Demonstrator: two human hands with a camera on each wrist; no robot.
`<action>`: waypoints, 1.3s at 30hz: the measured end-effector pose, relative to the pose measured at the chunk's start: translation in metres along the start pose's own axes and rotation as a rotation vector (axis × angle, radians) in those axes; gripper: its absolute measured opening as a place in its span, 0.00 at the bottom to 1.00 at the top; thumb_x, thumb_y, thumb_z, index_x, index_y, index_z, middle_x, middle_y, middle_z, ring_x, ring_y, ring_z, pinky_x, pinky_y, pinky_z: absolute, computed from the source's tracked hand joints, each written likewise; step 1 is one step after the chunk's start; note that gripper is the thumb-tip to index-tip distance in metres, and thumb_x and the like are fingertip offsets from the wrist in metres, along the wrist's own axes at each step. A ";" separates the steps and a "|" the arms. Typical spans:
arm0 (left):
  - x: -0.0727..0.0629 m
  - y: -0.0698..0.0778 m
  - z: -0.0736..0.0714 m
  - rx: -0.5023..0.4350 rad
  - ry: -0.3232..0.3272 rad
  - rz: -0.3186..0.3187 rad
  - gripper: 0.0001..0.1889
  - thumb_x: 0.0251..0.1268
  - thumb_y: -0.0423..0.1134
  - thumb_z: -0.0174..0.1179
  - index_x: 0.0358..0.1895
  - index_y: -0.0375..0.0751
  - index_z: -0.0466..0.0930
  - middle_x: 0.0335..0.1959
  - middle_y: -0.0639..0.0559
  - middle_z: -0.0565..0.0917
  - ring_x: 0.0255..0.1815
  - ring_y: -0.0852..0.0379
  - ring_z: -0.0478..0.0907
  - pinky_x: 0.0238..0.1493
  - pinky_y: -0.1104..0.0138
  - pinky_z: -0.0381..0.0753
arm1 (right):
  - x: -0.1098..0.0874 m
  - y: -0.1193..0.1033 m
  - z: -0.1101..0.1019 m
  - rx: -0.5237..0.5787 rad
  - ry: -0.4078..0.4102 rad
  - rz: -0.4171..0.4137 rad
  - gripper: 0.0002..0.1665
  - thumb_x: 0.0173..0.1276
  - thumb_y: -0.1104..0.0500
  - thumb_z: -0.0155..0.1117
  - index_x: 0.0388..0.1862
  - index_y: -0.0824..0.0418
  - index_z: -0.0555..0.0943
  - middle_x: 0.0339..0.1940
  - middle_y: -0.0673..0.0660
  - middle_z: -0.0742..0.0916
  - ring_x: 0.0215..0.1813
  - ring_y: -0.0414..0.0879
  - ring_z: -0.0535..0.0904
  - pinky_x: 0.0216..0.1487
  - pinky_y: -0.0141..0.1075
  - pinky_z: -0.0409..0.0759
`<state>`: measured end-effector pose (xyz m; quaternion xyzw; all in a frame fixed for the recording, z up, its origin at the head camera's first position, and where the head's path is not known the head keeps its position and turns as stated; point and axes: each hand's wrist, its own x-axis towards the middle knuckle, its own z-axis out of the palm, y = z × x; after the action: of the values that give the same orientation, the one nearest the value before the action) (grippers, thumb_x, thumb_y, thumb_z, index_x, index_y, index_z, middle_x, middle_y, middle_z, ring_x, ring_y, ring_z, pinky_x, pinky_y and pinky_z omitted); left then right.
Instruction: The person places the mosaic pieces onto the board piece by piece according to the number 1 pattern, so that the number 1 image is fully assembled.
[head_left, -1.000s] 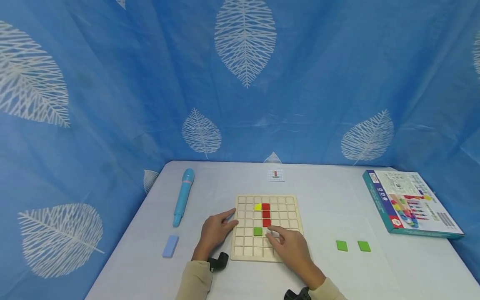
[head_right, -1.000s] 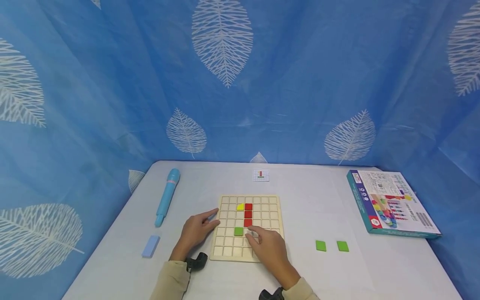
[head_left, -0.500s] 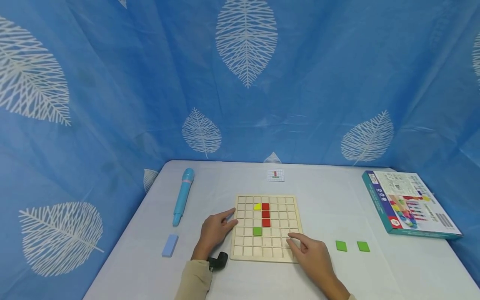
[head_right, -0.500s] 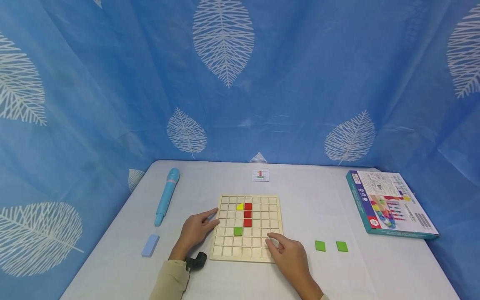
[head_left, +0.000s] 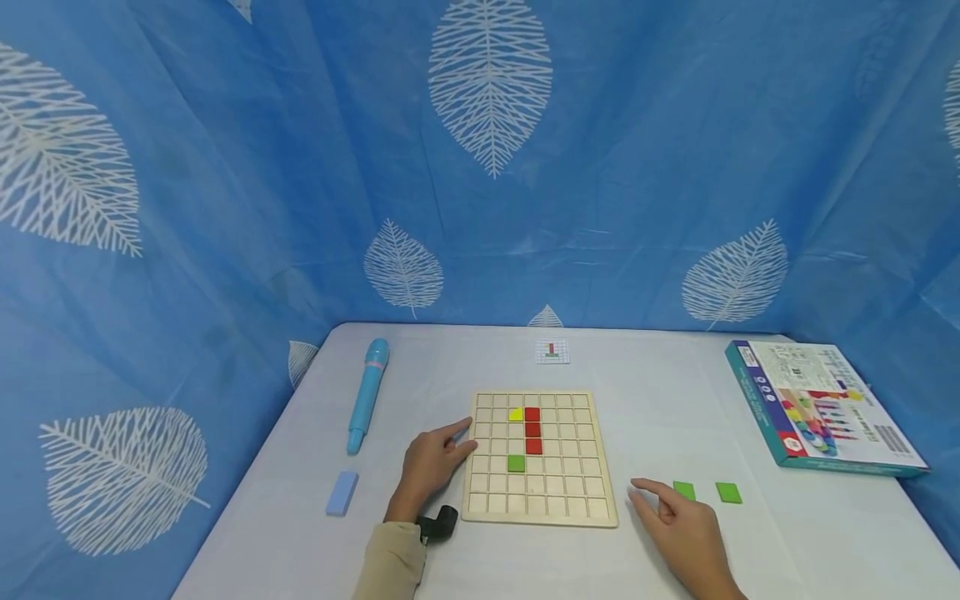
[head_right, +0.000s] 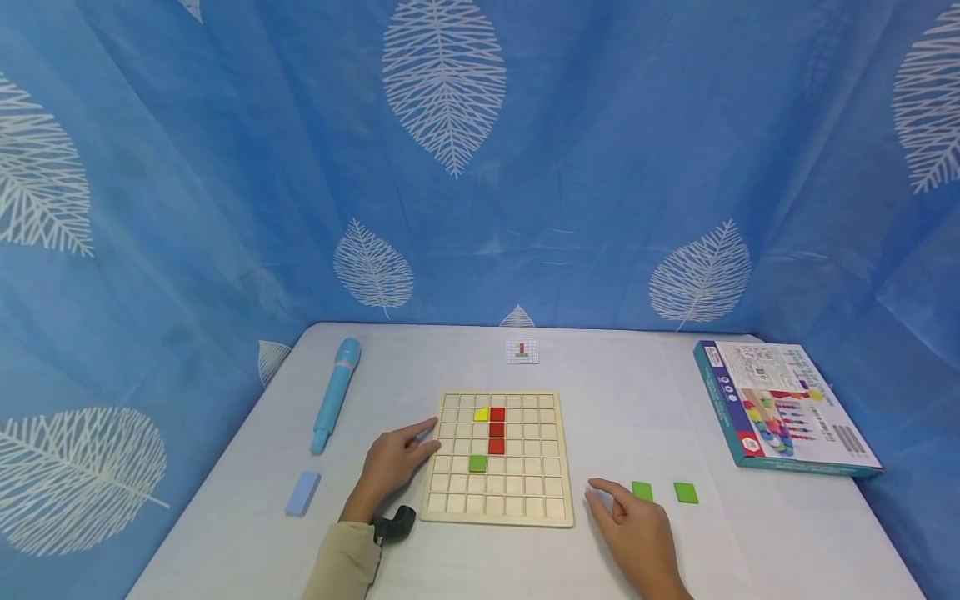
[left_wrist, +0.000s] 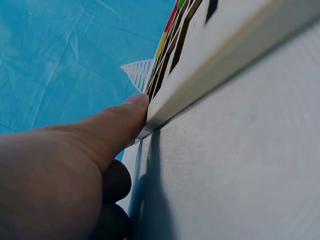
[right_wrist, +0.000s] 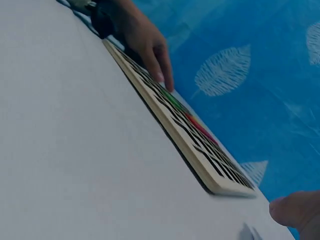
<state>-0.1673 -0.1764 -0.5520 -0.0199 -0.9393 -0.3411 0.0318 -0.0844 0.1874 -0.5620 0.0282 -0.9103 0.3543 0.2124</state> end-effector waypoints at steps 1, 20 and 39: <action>0.000 0.000 0.000 0.001 0.002 0.001 0.25 0.67 0.53 0.68 0.66 0.53 0.82 0.16 0.61 0.70 0.17 0.63 0.63 0.22 0.68 0.62 | 0.000 0.002 -0.003 -0.017 0.004 0.015 0.09 0.60 0.59 0.80 0.40 0.53 0.92 0.11 0.40 0.63 0.16 0.32 0.52 0.18 0.30 0.57; 0.000 0.001 0.003 -0.004 0.007 0.003 0.25 0.67 0.52 0.69 0.66 0.53 0.82 0.15 0.61 0.69 0.17 0.63 0.63 0.22 0.68 0.62 | -0.004 0.038 -0.053 -0.238 -0.104 0.284 0.22 0.67 0.54 0.74 0.56 0.65 0.86 0.13 0.50 0.68 0.18 0.45 0.61 0.23 0.36 0.58; -0.002 0.000 0.004 -0.004 0.012 -0.008 0.25 0.67 0.51 0.69 0.66 0.53 0.82 0.14 0.60 0.68 0.16 0.62 0.61 0.22 0.68 0.60 | 0.013 0.046 -0.066 -0.254 -0.387 0.344 0.35 0.71 0.42 0.68 0.67 0.64 0.79 0.17 0.51 0.72 0.22 0.47 0.66 0.26 0.39 0.62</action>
<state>-0.1656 -0.1735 -0.5554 -0.0143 -0.9384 -0.3433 0.0363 -0.0814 0.2664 -0.5428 -0.0863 -0.9624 0.2562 -0.0267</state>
